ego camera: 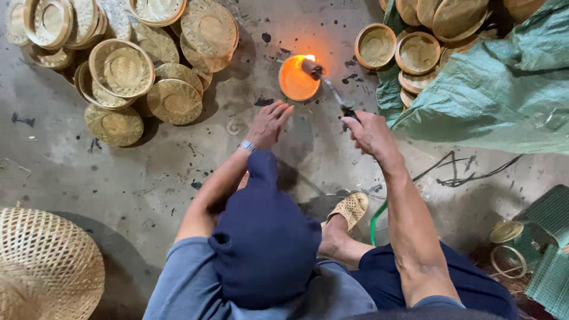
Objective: The person uses a handheld torch to apply heat to the interior of small woven baskets. They pick up each basket, rotate it over the flame, and place it back down, repeating the process for multiple units.
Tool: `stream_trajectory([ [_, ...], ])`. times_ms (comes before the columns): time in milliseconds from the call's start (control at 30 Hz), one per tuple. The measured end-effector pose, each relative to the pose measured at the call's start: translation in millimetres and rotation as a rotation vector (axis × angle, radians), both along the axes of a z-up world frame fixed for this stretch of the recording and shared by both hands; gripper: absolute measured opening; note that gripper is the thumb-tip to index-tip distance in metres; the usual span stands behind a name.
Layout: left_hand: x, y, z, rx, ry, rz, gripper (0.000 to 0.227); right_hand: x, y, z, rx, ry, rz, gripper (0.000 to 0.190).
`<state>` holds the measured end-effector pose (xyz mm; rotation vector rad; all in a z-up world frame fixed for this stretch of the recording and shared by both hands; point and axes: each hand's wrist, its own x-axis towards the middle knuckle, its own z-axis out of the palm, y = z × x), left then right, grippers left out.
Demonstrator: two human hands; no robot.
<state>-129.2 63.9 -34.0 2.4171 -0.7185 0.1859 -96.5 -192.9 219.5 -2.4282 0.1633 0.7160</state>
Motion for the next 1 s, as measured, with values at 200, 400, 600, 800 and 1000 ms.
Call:
stream_trajectory([
  [200,54,-28,-1,0.321,-0.197,-0.009,0.046,-7,-9,17,0.072,0.117,-0.209,0.030],
  [400,45,6,-25,-0.094,0.075,-0.053,0.015,-26,-60,26,0.202,0.215,-0.221,0.035],
  [600,26,39,-22,-0.846,0.421,0.255,0.016,-36,-57,45,0.299,0.338,-0.121,0.035],
  [800,7,81,8,-1.633,1.012,0.316,0.023,-36,-29,59,0.353,0.314,-0.090,0.039],
  [1000,-1,91,33,-1.927,1.018,0.379,0.020,-59,-21,69,0.384,0.337,0.006,0.037],
])
